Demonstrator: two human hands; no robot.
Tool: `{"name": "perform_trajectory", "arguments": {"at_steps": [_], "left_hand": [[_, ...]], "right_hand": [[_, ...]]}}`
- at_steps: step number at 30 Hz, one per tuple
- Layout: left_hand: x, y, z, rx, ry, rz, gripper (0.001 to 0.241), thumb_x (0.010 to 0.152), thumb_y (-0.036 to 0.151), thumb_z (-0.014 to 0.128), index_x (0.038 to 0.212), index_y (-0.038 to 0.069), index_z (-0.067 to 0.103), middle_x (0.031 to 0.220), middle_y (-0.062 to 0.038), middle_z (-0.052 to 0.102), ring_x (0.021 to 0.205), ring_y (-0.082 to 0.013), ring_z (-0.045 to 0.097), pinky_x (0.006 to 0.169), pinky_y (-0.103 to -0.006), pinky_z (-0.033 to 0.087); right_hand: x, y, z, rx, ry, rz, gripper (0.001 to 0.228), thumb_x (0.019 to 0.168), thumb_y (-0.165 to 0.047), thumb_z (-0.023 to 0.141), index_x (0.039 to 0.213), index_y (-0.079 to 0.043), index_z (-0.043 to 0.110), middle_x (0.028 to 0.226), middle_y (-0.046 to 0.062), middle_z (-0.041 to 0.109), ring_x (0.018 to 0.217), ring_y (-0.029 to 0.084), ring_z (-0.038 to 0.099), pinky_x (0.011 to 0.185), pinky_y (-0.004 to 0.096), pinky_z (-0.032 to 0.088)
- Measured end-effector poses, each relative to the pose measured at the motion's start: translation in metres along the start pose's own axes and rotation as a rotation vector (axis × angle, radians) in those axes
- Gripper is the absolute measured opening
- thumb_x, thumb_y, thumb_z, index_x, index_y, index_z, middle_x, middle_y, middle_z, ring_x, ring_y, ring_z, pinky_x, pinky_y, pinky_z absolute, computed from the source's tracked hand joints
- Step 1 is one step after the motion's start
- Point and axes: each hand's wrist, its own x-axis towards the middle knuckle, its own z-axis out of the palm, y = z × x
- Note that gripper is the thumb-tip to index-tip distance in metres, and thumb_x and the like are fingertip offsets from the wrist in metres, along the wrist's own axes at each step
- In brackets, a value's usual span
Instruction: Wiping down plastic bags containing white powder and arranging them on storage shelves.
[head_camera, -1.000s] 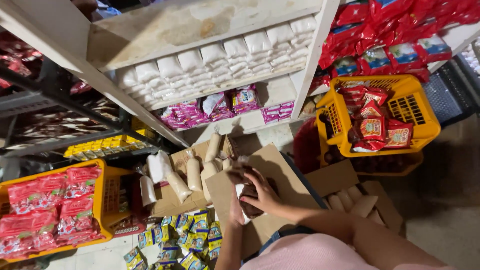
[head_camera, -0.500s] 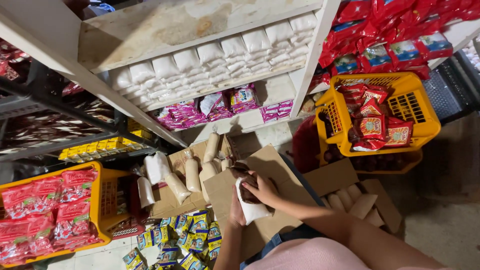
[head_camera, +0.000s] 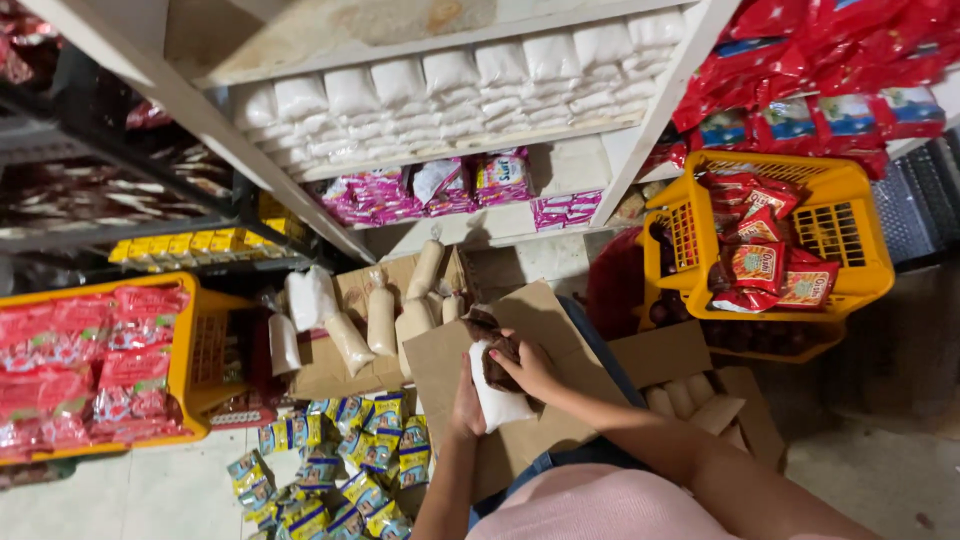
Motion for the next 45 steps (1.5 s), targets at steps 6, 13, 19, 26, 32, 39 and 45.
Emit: {"name": "perform_trajectory", "arguments": {"at_steps": [6,13,19,26,32,39,45], "left_hand": [[0.007,0.000,-0.013,0.019,0.049,-0.013,0.070,0.099,0.062,0.040,0.149,0.014,0.050,0.146,-0.011,0.059,0.129,-0.0316,0.059,0.114,-0.0482,0.043],[0.020,-0.002,-0.072,0.053,0.047,-0.008,0.062,0.103,0.062,0.050,0.138,0.011,0.059,0.112,-0.010,0.069,0.095,-0.0272,0.066,0.086,-0.0437,0.054],[0.027,-0.008,-0.121,0.042,0.041,-0.006,0.059,0.112,0.052,0.060,0.148,0.005,0.055,0.116,-0.011,0.065,0.095,-0.0263,0.061,0.082,-0.0422,0.050],[0.013,-0.005,-0.064,-0.180,-0.277,-0.249,0.073,0.108,0.062,0.052,0.156,0.007,0.047,0.146,-0.018,0.051,0.122,-0.0329,0.058,0.104,-0.0468,0.051],[-0.007,-0.013,-0.112,0.736,-0.034,0.508,0.060,0.107,0.039,0.055,0.162,0.018,0.045,0.152,-0.013,0.051,0.133,-0.0240,0.054,0.106,-0.0454,0.047],[0.016,-0.011,-0.120,0.497,0.342,0.687,0.035,0.113,0.021,0.068,0.118,-0.011,0.053,0.103,-0.025,0.053,0.096,-0.0449,0.056,0.083,-0.0569,0.049],[-0.024,0.014,0.047,0.132,0.128,0.287,0.055,0.094,0.045,0.053,0.146,0.028,0.046,0.136,-0.004,0.063,0.124,-0.0220,0.063,0.103,-0.0427,0.050]], "right_hand": [[0.003,0.017,0.005,0.065,-0.036,0.071,0.053,0.094,-0.037,0.070,0.131,0.000,0.059,0.113,0.020,0.072,0.104,0.032,0.072,0.091,0.039,0.054],[-0.024,-0.022,-0.019,-0.043,-0.193,-0.109,0.036,0.087,-0.021,0.073,0.121,-0.010,0.067,0.108,0.015,0.070,0.102,0.031,0.064,0.093,0.046,0.051],[0.010,-0.020,-0.029,-0.142,-0.539,-1.031,0.030,0.082,-0.015,0.075,0.111,-0.011,0.072,0.135,0.009,0.065,0.134,0.031,0.055,0.116,0.052,0.041],[0.025,0.003,-0.006,-0.102,-0.140,-0.302,0.029,0.088,-0.022,0.086,0.109,-0.011,0.071,0.134,0.008,0.067,0.127,0.026,0.062,0.109,0.044,0.053],[-0.025,-0.056,-0.029,-0.239,-0.571,-1.019,0.049,0.072,-0.027,0.085,0.117,-0.013,0.072,0.141,0.008,0.059,0.140,0.031,0.046,0.117,0.059,0.032],[0.001,-0.028,-0.023,-0.298,-0.678,-1.139,0.055,0.070,-0.027,0.083,0.123,-0.016,0.071,0.142,0.007,0.059,0.137,0.030,0.049,0.116,0.058,0.033],[0.026,0.018,0.000,-0.251,-0.269,-0.674,0.023,0.097,-0.032,0.073,0.116,-0.018,0.069,0.142,0.001,0.063,0.141,0.024,0.055,0.122,0.046,0.042]]}}
